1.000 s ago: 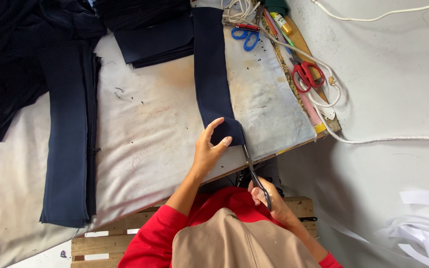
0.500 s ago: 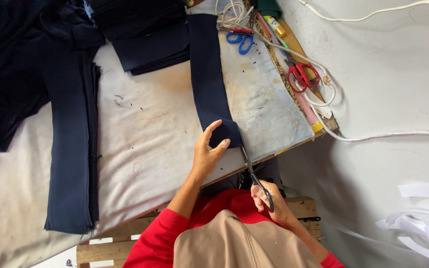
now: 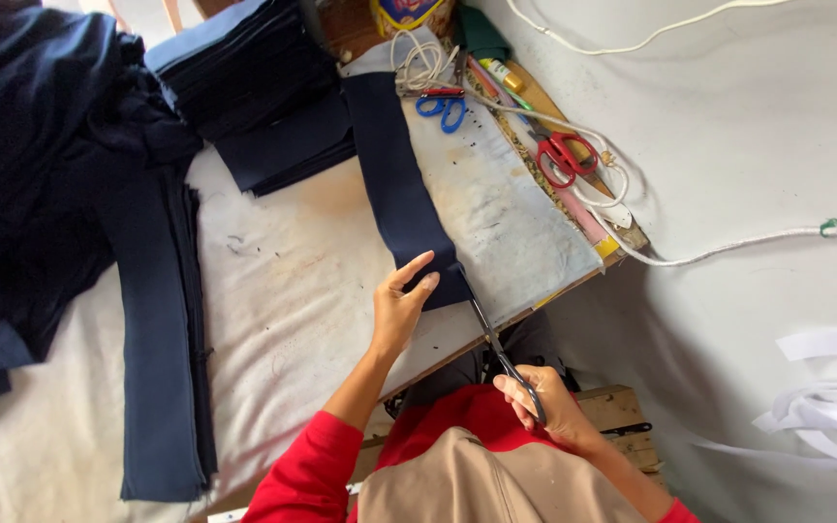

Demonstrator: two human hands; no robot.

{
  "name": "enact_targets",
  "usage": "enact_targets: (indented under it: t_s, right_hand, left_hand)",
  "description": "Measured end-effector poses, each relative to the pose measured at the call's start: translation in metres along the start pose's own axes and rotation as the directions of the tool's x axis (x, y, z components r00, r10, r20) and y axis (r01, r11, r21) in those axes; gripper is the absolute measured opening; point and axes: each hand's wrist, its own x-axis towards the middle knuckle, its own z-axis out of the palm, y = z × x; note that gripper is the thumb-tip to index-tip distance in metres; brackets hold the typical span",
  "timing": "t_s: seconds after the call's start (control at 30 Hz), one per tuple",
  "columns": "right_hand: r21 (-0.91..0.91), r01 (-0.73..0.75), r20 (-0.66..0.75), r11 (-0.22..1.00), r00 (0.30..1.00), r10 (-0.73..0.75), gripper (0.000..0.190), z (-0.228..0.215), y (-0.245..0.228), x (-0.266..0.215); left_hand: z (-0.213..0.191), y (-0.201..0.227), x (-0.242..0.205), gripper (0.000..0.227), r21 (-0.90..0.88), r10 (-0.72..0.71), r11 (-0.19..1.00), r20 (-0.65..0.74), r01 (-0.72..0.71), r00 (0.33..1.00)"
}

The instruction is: The person uses shears to cut a long strip of dark blue fabric into smaller rectangular pieces on a work table. They repeatedly fold the fabric, cut it, and then stack the cut pieces on the table.

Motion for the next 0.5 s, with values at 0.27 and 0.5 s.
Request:
enact_targets:
  t_s: [0.27, 0.5]
  right_hand:
    - [0.086, 0.093, -0.002, 0.992, 0.996, -0.094, 0.021, -0.008, 0.023, 0.009]
    - [-0.034, 0.13, 0.155, 0.991, 0.98, -0.124, 0.039, 0.0, 0.026, 0.016]
  left_hand:
    - [-0.011, -0.001, 0.026, 0.055, 0.106, 0.111, 0.985, 0.203, -0.134, 0.973]
    - [-0.018, -0.01, 0.025, 0.062, 0.092, 0.192, 0.972, 0.231, -0.218, 0.954]
